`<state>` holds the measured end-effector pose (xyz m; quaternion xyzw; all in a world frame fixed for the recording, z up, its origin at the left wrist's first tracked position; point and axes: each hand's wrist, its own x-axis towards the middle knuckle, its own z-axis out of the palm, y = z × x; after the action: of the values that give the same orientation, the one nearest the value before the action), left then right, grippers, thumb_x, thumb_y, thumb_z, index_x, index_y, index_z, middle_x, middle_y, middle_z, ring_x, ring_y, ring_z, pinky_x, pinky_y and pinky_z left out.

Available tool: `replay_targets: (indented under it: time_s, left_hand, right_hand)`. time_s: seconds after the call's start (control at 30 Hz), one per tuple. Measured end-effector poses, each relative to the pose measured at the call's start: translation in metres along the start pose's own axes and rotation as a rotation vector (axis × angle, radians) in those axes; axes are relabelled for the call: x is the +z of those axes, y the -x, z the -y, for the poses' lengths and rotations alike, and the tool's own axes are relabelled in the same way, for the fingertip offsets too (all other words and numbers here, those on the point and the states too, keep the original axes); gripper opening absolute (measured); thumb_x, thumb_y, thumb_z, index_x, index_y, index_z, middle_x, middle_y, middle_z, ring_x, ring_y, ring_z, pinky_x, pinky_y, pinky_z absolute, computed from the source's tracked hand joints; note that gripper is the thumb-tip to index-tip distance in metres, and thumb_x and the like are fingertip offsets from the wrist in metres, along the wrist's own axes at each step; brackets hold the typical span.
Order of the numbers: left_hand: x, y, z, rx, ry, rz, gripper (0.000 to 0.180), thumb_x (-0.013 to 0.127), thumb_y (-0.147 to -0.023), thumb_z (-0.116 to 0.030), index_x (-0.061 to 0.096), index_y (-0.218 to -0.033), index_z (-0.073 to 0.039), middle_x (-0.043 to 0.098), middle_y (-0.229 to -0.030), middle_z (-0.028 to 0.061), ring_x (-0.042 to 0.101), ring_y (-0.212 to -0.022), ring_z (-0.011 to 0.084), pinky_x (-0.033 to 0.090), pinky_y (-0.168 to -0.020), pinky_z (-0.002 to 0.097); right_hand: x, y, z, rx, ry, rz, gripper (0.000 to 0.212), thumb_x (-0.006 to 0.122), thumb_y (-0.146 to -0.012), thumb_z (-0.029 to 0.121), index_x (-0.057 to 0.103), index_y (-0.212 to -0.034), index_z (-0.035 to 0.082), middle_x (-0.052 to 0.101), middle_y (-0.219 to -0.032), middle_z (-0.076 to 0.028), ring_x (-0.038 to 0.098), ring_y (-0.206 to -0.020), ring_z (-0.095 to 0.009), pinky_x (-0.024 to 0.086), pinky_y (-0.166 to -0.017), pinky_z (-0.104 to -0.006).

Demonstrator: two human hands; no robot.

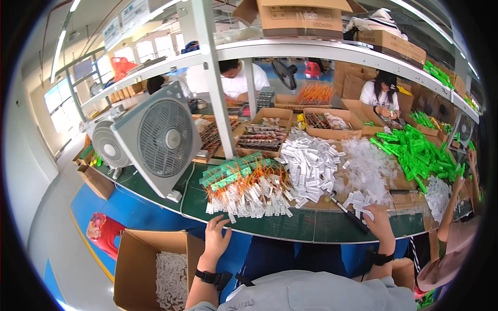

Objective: Assembling LED light modules by inserting components into plastic housings and using a small mallet to tap them securely into place.

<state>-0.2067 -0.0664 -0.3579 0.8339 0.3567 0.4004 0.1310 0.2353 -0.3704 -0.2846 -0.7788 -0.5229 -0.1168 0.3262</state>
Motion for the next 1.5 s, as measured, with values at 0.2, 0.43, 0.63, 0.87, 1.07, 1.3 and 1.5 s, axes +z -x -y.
replay_targets:
  time_s: [0.2, 0.43, 0.63, 0.87, 1.07, 1.3, 1.5]
  left_hand:
    - [0.056, -0.055, -0.019, 0.202, 0.119, -0.017, 0.02, 0.07, -0.078, 0.001, 0.072, -0.098, -0.004, 0.067, -0.099, 0.0136, 0.061, -0.095, 0.0357, 0.048, -0.084, 0.0457]
    - [0.115, -0.074, -0.007, 0.278, 0.051, -0.027, 0.026, 0.064, -0.082, -0.004, 0.068, -0.107, 0.001, 0.061, -0.105, 0.0187, 0.055, -0.101, 0.0404, 0.041, -0.096, 0.0517]
    - [0.114, -0.078, -0.015, 0.416, 0.031, -0.099, 0.018, 0.064, -0.094, -0.011, 0.07, -0.107, 0.0, 0.064, -0.106, 0.021, 0.059, -0.094, 0.0395, 0.048, -0.083, 0.0504]
    - [0.122, -0.078, -0.007, 0.341, -0.014, -0.002, 0.02, 0.063, -0.089, -0.009, 0.069, -0.107, -0.001, 0.062, -0.107, 0.0172, 0.057, -0.098, 0.0361, 0.044, -0.089, 0.051]
    - [0.115, -0.075, -0.021, 0.298, 0.076, -0.009, 0.018, 0.062, -0.083, -0.001, 0.068, -0.1, 0.001, 0.057, -0.098, 0.0148, 0.052, -0.096, 0.0353, 0.041, -0.088, 0.0481]
    - [0.114, -0.076, -0.023, 0.295, 0.078, -0.009, 0.017, 0.063, -0.082, 0.0, 0.067, -0.098, 0.001, 0.057, -0.099, 0.0154, 0.053, -0.095, 0.036, 0.042, -0.087, 0.0479]
    - [0.113, -0.076, -0.022, 0.276, 0.081, -0.014, 0.015, 0.063, -0.082, -0.001, 0.067, -0.096, 0.002, 0.058, -0.1, 0.0158, 0.054, -0.095, 0.0362, 0.043, -0.087, 0.0475]
  right_hand:
    - [0.035, 0.011, -0.013, 0.012, -0.023, -0.139, 0.011, 0.071, -0.082, 0.007, 0.071, -0.092, 0.002, 0.069, -0.092, -0.016, 0.065, -0.091, -0.038, 0.05, -0.082, -0.0459]
    - [0.074, 0.035, -0.052, 0.067, 0.136, -0.3, 0.02, 0.072, -0.083, 0.011, 0.07, -0.104, 0.009, 0.066, -0.104, -0.009, 0.061, -0.104, -0.032, 0.045, -0.093, -0.0451]
    - [0.077, 0.048, -0.053, 0.101, 0.181, -0.357, 0.017, 0.072, -0.083, 0.012, 0.066, -0.098, 0.009, 0.063, -0.101, -0.007, 0.059, -0.1, -0.03, 0.043, -0.091, -0.0426]
    - [0.07, 0.049, -0.05, 0.151, 0.14, -0.375, 0.01, 0.071, -0.08, 0.01, 0.064, -0.086, 0.008, 0.061, -0.09, -0.006, 0.058, -0.092, -0.027, 0.044, -0.086, -0.0399]
    - [0.075, 0.045, -0.048, 0.144, 0.125, -0.34, 0.01, 0.072, -0.077, 0.008, 0.062, -0.081, 0.007, 0.059, -0.084, -0.007, 0.058, -0.085, -0.028, 0.044, -0.082, -0.0403]
    - [0.075, 0.044, -0.049, 0.138, 0.176, -0.355, 0.011, 0.072, -0.076, 0.006, 0.062, -0.08, 0.007, 0.059, -0.082, -0.007, 0.057, -0.082, -0.028, 0.044, -0.08, -0.0402]
    - [0.074, 0.041, -0.046, 0.136, 0.199, -0.355, 0.011, 0.072, -0.076, 0.005, 0.062, -0.079, 0.006, 0.059, -0.081, -0.006, 0.057, -0.08, -0.028, 0.043, -0.077, -0.04]
